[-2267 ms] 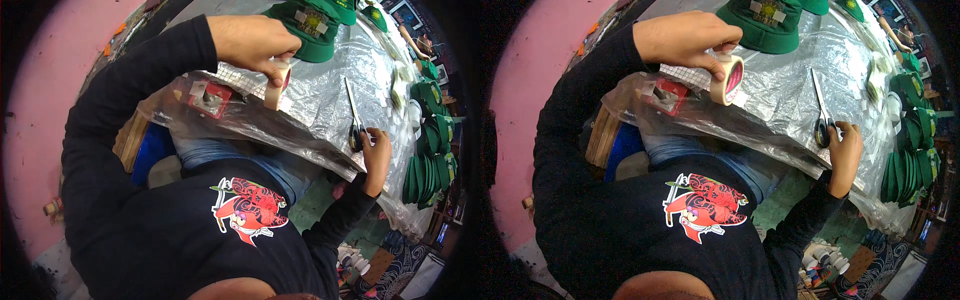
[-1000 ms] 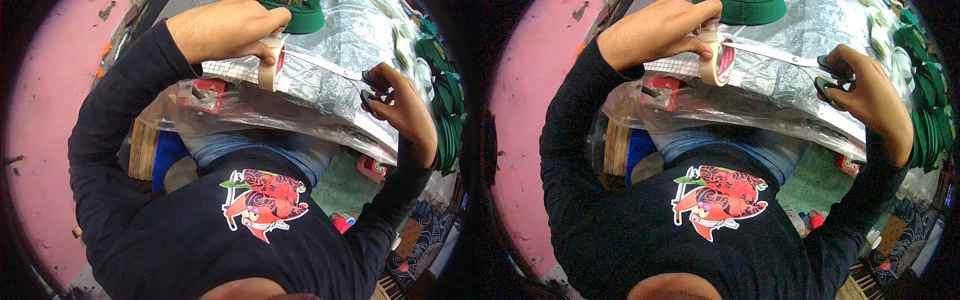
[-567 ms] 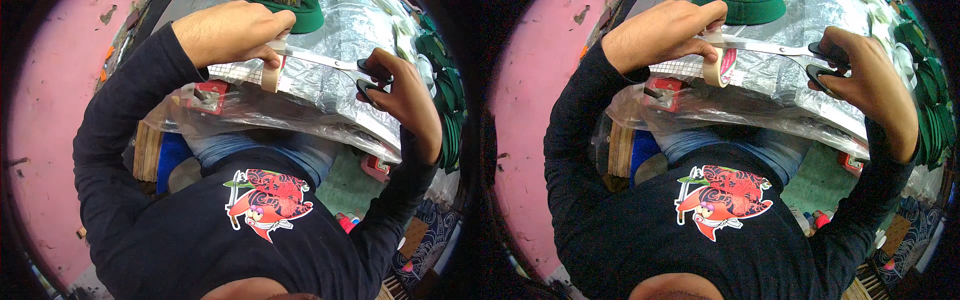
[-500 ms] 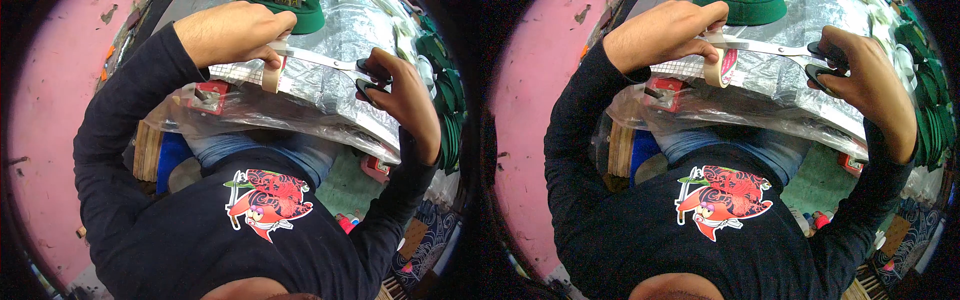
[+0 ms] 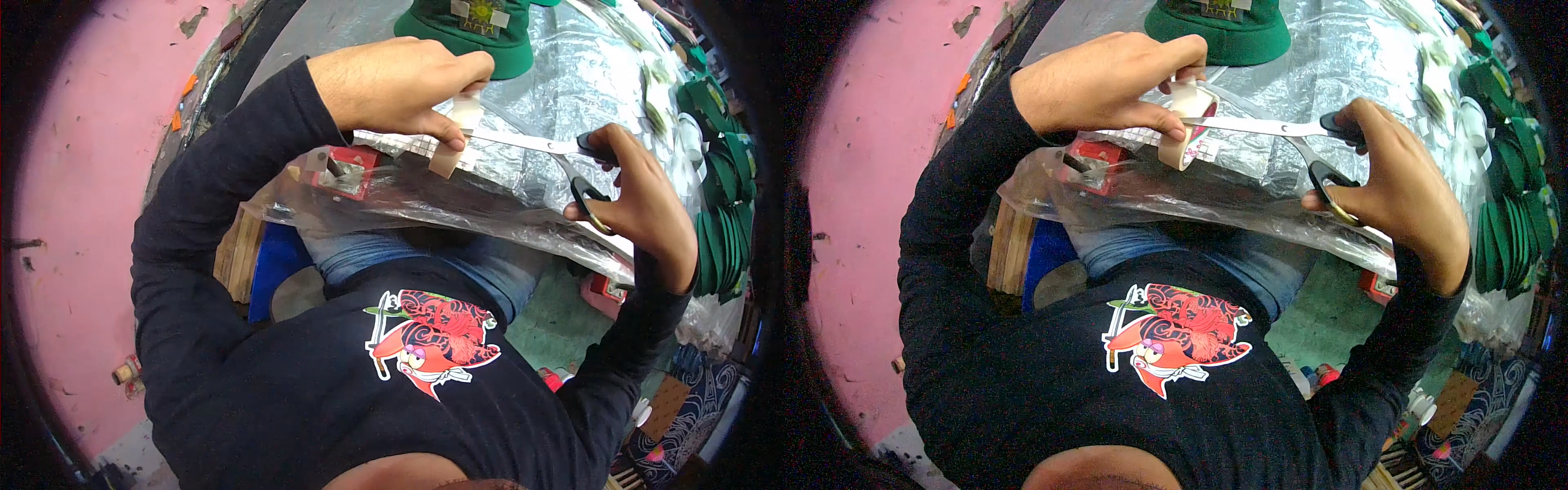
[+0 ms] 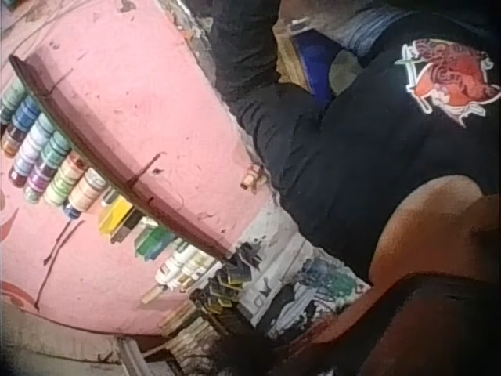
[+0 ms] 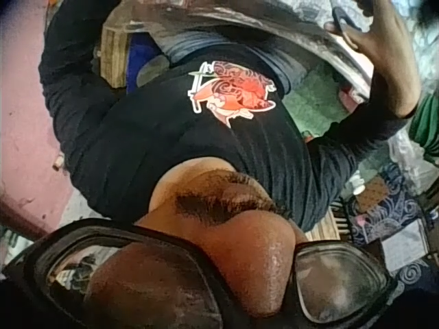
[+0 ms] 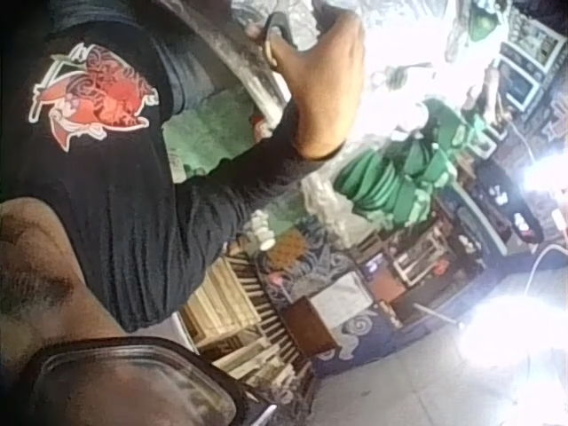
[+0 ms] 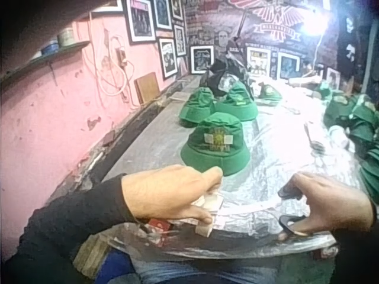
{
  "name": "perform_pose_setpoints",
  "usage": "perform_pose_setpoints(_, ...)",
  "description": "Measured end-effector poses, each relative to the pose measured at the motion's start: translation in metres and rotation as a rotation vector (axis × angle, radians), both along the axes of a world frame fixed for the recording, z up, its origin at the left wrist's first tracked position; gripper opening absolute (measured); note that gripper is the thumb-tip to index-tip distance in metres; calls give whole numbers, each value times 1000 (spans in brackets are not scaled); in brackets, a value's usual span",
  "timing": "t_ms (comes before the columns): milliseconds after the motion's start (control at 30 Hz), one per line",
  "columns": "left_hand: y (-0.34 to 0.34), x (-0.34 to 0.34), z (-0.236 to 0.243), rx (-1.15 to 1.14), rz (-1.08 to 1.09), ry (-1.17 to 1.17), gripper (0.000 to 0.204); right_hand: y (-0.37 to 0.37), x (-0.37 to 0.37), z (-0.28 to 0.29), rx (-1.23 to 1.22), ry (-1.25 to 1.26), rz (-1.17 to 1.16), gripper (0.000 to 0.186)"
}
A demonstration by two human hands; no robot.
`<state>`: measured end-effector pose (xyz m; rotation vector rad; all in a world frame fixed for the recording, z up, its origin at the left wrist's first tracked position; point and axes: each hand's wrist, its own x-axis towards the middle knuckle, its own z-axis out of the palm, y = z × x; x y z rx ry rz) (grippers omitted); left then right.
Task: Applying printed labels or tags to green bucket hats on a production table.
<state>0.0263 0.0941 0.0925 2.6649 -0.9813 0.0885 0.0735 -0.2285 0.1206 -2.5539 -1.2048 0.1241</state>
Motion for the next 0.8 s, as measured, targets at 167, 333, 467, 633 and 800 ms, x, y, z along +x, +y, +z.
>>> perform_pose_setpoints(167,4,6,-3,-38,30,7,53,-20,3,-3,20,95,-103,73)
perform_pose_setpoints(333,26,6,-8,-166,-13,-95,56,-68,29,-38,-47,-17,-406,73)
perform_pose_setpoints(467,63,1,-15,-234,227,175,61,-103,48,-84,-62,-166,-544,70)
perform_pose_setpoints(633,93,-2,-37,-484,328,353,57,-119,53,-105,-44,-173,-613,64)
perform_pose_setpoints(800,110,-9,-30,-561,328,293,50,-119,54,-84,-60,18,-556,58)
